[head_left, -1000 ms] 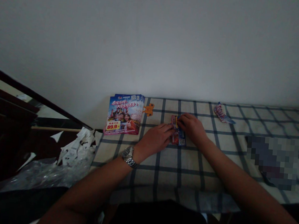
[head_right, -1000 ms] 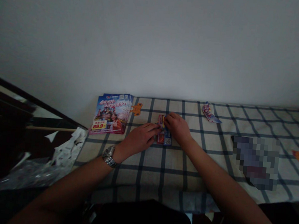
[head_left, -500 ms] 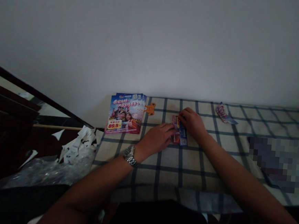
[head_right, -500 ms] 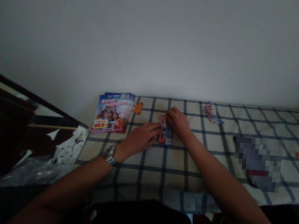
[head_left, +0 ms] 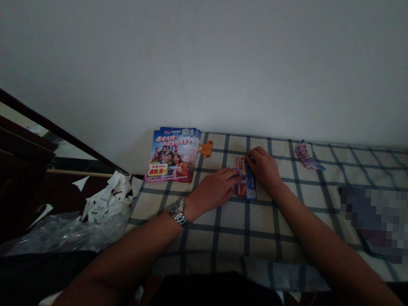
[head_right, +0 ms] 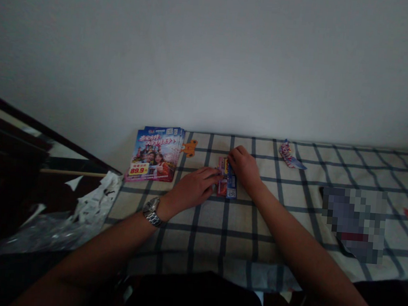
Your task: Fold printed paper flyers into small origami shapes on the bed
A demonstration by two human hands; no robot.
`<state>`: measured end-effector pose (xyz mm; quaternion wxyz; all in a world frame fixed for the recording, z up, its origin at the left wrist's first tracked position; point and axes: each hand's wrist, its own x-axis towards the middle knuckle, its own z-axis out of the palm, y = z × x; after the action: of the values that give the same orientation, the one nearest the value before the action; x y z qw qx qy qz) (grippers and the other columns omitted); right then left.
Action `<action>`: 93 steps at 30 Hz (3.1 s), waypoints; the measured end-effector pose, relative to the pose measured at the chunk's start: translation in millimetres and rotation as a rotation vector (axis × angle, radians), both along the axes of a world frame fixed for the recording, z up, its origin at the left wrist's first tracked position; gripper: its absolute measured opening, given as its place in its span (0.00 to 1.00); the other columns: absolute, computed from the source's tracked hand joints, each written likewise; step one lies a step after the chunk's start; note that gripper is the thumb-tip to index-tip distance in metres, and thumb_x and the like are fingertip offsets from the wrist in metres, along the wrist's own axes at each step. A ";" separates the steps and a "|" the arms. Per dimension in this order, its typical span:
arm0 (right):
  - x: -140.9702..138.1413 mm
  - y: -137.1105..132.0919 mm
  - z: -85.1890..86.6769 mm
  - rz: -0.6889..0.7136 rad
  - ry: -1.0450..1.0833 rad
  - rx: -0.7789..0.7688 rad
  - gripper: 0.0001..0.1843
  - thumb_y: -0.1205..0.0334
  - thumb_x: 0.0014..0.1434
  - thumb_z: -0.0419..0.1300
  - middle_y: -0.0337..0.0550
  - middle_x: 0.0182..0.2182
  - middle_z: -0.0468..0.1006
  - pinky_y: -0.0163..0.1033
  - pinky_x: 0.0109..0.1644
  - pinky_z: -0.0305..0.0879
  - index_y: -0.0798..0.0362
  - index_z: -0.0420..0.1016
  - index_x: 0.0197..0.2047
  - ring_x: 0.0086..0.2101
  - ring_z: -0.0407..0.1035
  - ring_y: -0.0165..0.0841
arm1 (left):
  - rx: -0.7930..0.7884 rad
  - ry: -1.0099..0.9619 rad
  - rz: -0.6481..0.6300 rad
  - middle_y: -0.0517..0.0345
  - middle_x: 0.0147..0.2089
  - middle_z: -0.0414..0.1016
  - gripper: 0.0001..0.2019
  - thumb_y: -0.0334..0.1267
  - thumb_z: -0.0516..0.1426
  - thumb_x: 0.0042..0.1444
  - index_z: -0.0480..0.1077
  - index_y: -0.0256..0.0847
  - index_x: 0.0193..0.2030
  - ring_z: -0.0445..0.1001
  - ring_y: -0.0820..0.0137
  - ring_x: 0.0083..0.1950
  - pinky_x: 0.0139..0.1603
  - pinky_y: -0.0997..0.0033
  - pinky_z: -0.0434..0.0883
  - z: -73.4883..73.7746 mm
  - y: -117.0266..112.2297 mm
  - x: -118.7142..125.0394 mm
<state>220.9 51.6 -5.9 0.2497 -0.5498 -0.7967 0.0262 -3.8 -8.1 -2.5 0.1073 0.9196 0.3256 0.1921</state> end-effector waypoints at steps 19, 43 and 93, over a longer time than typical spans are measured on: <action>20.6 -41.8 -6.3 0.219 0.162 -0.089 0.04 0.63 0.67 0.62 0.49 0.45 0.79 0.47 0.51 0.73 0.49 0.80 0.42 0.45 0.75 0.42 | 0.007 -0.018 -0.001 0.47 0.66 0.71 0.20 0.30 0.56 0.68 0.69 0.38 0.65 0.70 0.59 0.67 0.68 0.53 0.74 -2.1 2.1 0.1; 20.2 -39.1 -1.4 0.255 0.026 -0.109 0.02 0.67 0.62 0.68 0.50 0.46 0.79 0.49 0.52 0.73 0.51 0.80 0.38 0.46 0.76 0.44 | 0.007 0.001 0.014 0.47 0.67 0.71 0.21 0.29 0.57 0.66 0.69 0.38 0.66 0.69 0.58 0.68 0.68 0.54 0.74 -2.7 1.8 0.8; 30.4 -56.0 -2.3 0.330 0.089 -0.041 0.11 0.59 0.69 0.63 0.50 0.53 0.81 0.57 0.59 0.75 0.47 0.79 0.53 0.54 0.76 0.46 | 0.013 -0.038 0.031 0.49 0.65 0.73 0.16 0.35 0.55 0.71 0.70 0.39 0.63 0.71 0.59 0.66 0.68 0.53 0.73 -1.8 1.2 1.2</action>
<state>251.4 -4.4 -8.2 0.2658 -0.4148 -0.8636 0.1075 -2.7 -6.9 -4.3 0.1045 0.9112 0.3364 0.2136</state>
